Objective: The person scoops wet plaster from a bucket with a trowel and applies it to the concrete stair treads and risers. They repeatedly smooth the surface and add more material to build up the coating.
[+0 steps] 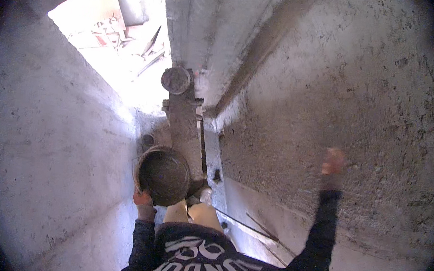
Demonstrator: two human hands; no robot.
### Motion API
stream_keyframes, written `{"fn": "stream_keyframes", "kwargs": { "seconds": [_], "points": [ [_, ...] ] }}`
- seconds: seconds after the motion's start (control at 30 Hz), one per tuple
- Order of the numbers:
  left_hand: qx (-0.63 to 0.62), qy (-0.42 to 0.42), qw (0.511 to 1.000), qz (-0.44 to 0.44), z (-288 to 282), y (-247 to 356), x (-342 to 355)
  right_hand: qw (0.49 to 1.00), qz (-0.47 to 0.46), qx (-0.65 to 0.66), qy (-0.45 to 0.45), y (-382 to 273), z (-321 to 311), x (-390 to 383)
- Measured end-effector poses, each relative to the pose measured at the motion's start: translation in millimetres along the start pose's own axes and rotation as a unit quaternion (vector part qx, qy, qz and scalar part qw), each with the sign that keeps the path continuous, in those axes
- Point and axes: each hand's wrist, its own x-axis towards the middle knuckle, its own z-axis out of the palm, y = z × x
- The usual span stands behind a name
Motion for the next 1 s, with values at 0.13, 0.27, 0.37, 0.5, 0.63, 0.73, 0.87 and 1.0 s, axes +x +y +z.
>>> {"fn": "stream_keyframes", "kwargs": {
  "seconds": [0.13, 0.27, 0.37, 0.5, 0.63, 0.73, 0.87, 1.0],
  "points": [
    [-0.289, -0.004, 0.950, -0.116, -1.8, -61.2, 5.8, 0.917, 0.341, 0.202, -0.040, -19.3, -92.0, -2.5],
    [-0.167, -0.095, 0.978, -0.083, 48.4, -8.0, -8.9, 0.974, 0.142, 0.127, -0.121, -75.9, -81.7, -58.7],
    [0.014, -0.097, 0.995, 0.012, 20.4, -82.6, 6.1, 0.957, -0.123, 0.209, -0.156, -160.1, -26.7, -55.9],
    [-0.075, 0.000, 0.996, 0.053, 82.5, 6.1, -1.8, 0.966, -0.094, 0.157, -0.184, -230.4, 2.4, -43.1],
    [-0.011, -0.107, 0.994, -0.028, 108.0, 74.4, -8.0, 0.961, -0.046, 0.171, -0.211, -281.2, 59.9, -71.1],
    [-0.045, -0.086, 0.995, -0.018, 113.4, 68.1, -6.4, 0.886, 0.014, 0.300, -0.352, -301.5, 25.8, -60.1],
    [-0.184, -0.096, 0.975, -0.083, 130.4, 13.9, 8.2, 0.864, 0.097, 0.340, -0.358, -298.8, 10.2, -62.9],
    [-0.044, -0.154, 0.983, 0.090, 122.8, 25.7, 5.2, 0.899, 0.038, 0.286, -0.329, -277.8, -7.3, -39.1]
  ]
}}
